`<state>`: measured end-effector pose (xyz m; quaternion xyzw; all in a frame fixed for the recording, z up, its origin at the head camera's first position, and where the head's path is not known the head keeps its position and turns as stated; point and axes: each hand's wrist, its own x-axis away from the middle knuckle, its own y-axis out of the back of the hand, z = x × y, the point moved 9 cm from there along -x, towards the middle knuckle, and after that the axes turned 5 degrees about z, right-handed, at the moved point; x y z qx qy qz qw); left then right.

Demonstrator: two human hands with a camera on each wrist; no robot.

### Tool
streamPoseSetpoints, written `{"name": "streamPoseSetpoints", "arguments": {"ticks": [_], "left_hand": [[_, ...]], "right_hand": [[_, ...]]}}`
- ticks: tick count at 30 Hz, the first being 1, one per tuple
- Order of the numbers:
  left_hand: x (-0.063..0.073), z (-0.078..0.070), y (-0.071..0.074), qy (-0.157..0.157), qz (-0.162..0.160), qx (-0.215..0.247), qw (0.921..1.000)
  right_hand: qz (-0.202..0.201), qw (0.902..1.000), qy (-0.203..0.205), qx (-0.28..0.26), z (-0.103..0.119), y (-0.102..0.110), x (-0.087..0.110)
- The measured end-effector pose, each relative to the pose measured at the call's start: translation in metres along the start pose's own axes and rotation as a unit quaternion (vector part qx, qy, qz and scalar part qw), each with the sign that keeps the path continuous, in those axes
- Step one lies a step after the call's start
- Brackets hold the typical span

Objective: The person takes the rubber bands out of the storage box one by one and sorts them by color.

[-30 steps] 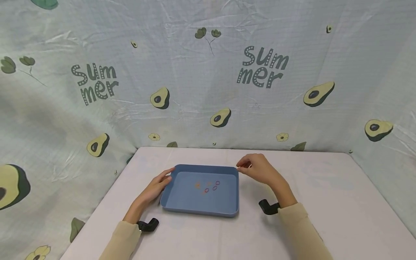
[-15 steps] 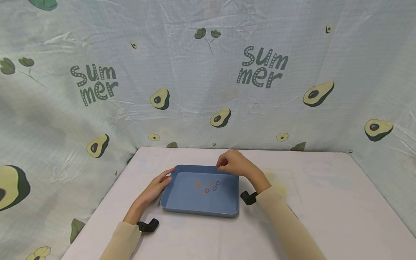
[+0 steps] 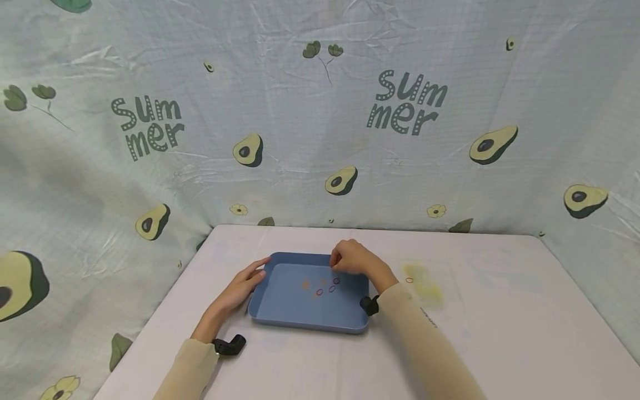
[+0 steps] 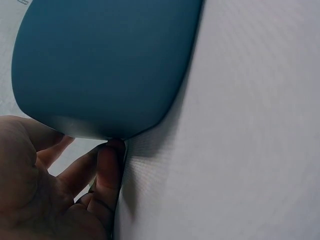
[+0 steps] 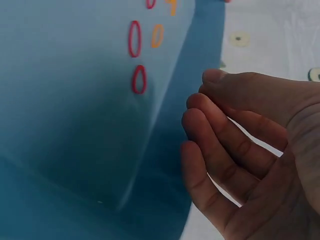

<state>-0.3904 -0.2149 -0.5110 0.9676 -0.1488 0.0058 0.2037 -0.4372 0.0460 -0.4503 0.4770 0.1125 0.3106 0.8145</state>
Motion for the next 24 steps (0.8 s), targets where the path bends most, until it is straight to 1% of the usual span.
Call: {"name": "streamPoseSetpoints", "arguments": {"ticks": [5,11,16,24], "left_hand": [[0.000,0.001,-0.001,0.003,0.001,0.002,1.0000],[0.000,0.001,0.001,0.002,-0.003,0.002,1.0000],[0.000,0.000,0.000,0.002,0.001,0.005,1.0000],[0.000,0.001,0.001,0.005,0.000,0.003,1.0000]], "right_hand": [[0.009,0.9998,-0.019,0.001,-0.007,-0.008,-0.002],[0.008,0.9996,-0.023,-0.013,-0.009,-0.011,-0.002],[0.014,0.9994,-0.032,-0.007,-0.010,-0.013,-0.001],[0.033,0.9979,-0.055,-0.002,-0.016,-0.020,-0.001]]}}
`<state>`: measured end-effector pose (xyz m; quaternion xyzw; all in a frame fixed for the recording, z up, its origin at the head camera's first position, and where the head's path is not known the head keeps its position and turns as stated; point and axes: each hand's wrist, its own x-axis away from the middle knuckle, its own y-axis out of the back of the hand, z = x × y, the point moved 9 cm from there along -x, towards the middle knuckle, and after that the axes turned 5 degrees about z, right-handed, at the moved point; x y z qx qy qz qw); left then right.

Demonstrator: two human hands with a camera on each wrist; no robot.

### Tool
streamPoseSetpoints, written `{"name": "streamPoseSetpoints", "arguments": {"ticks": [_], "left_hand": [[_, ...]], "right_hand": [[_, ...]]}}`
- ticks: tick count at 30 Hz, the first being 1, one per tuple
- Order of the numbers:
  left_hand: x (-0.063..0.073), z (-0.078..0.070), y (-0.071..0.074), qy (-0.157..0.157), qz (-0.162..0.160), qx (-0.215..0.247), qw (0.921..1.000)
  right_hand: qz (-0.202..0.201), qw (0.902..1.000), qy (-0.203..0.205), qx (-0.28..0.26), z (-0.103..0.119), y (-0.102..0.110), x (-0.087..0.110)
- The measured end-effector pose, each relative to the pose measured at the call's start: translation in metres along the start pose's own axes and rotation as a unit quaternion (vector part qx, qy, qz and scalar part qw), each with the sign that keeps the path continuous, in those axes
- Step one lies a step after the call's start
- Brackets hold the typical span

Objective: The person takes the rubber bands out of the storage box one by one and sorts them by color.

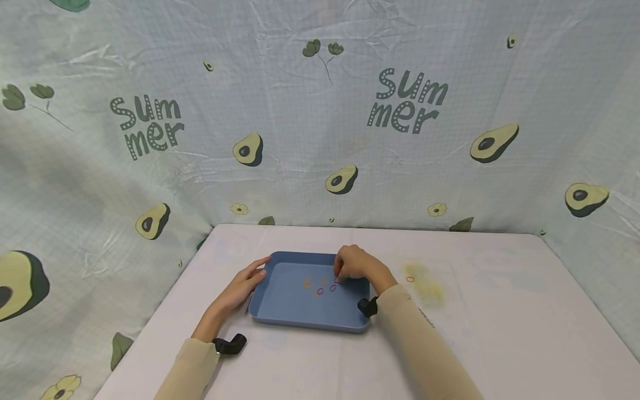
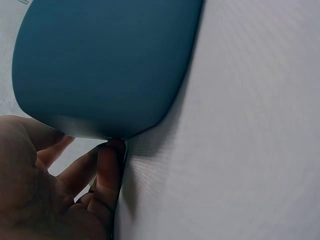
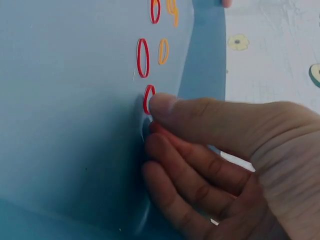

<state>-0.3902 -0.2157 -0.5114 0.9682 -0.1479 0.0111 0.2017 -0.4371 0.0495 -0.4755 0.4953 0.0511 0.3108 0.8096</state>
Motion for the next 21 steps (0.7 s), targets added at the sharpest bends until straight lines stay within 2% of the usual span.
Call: {"name": "streamPoseSetpoints", "arguments": {"ticks": [7,21], "left_hand": [[-0.0017,0.0004,-0.0004,-0.004,0.002,0.000,1.0000],[0.0000,-0.0013,-0.0009,-0.007,0.000,-0.006,1.0000]], "right_hand": [[0.002,0.9999,-0.009,-0.012,-0.0055,-0.0044,-0.0010],[-0.007,0.9999,0.002,-0.011,-0.0054,-0.0050,-0.0026]]}}
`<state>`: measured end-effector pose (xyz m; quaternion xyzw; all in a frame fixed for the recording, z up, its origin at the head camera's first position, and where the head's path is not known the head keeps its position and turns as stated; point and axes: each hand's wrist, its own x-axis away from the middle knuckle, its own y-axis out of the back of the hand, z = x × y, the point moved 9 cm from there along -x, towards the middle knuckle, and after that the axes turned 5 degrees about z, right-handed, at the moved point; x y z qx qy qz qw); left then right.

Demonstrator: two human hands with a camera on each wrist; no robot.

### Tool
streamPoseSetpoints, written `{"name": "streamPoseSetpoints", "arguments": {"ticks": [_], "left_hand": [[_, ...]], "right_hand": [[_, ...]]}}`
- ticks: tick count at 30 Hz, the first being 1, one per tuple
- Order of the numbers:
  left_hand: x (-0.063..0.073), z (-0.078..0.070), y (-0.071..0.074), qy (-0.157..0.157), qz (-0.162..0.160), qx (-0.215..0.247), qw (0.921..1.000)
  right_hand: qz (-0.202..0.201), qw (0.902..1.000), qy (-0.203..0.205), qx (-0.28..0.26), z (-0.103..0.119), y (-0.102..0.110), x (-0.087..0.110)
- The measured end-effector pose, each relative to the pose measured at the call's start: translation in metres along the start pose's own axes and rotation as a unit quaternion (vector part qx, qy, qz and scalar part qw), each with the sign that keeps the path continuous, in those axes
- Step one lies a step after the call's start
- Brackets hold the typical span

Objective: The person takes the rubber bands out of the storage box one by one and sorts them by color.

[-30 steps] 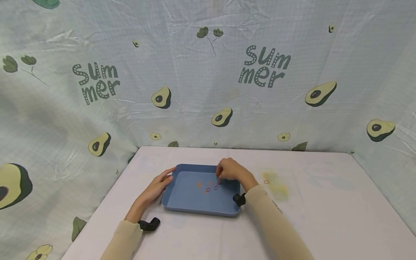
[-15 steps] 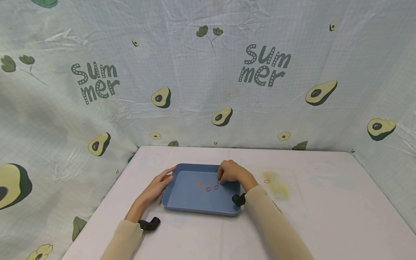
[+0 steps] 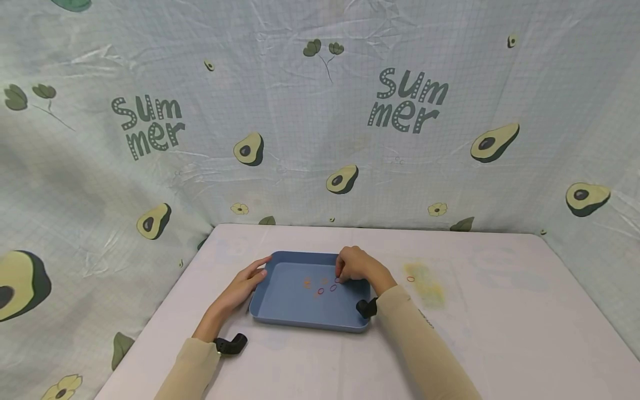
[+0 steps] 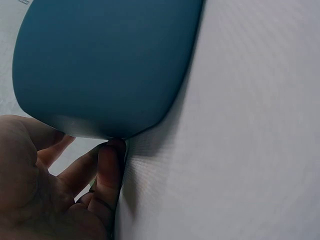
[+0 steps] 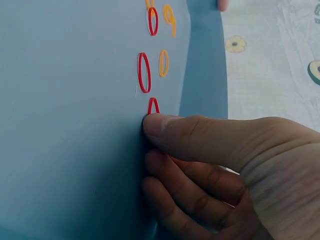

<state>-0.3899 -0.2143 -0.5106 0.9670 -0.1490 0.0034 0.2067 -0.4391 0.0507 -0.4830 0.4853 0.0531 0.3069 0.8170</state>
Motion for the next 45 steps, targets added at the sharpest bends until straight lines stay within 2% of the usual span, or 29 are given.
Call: {"name": "streamPoseSetpoints", "arguments": {"ticks": [12,30,45], "left_hand": [[0.000,0.001,0.001,0.006,0.002,0.006,1.0000],[0.000,0.003,0.001,0.010,-0.009,-0.001,0.9999],[0.004,0.000,0.001,0.009,-0.016,-0.004,0.9998]], "right_hand": [[0.005,0.9996,-0.012,0.024,-0.001,-0.001,-0.002],[0.017,0.9995,0.007,0.025,0.003,-0.002,0.002],[-0.013,0.9993,0.026,0.026,0.016,0.019,0.012]]}}
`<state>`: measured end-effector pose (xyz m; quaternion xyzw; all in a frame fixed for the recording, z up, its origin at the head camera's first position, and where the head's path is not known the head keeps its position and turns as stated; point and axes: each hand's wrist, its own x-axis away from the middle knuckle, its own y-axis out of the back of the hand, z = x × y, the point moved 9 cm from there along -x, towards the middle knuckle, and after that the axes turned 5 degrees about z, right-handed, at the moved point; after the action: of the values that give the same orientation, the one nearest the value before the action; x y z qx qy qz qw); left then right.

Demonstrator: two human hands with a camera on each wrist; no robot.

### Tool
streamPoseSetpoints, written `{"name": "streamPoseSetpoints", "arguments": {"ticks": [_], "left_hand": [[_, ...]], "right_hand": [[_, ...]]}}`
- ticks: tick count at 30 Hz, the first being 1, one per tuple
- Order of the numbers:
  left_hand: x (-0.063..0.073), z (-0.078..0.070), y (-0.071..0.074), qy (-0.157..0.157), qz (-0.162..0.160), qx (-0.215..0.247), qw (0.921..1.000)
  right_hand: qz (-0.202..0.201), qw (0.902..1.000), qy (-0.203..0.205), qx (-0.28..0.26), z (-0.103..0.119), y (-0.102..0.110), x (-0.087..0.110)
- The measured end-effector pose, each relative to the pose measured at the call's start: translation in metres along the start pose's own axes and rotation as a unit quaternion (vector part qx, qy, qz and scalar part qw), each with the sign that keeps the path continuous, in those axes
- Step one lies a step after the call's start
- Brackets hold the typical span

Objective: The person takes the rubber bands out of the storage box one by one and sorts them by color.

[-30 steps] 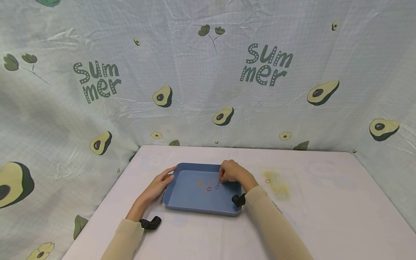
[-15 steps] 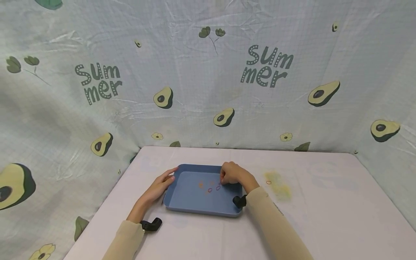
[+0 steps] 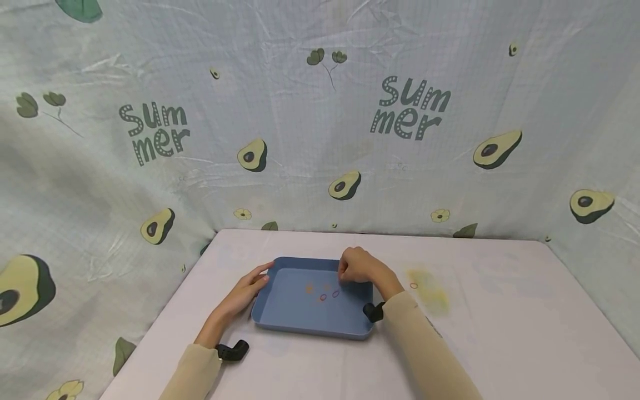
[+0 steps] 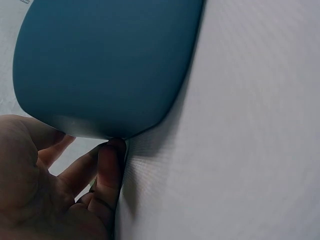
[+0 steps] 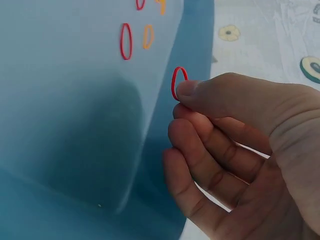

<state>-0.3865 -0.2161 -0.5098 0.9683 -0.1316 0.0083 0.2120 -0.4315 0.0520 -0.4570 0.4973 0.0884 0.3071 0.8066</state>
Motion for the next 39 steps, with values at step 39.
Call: {"name": "streamPoseSetpoints", "arguments": {"ticks": [39], "left_hand": [[0.002,-0.002,-0.003,-0.020,-0.014,-0.002,0.9997]], "right_hand": [[-0.125,0.9903,0.008,-0.061,-0.034,0.083,0.109]]}}
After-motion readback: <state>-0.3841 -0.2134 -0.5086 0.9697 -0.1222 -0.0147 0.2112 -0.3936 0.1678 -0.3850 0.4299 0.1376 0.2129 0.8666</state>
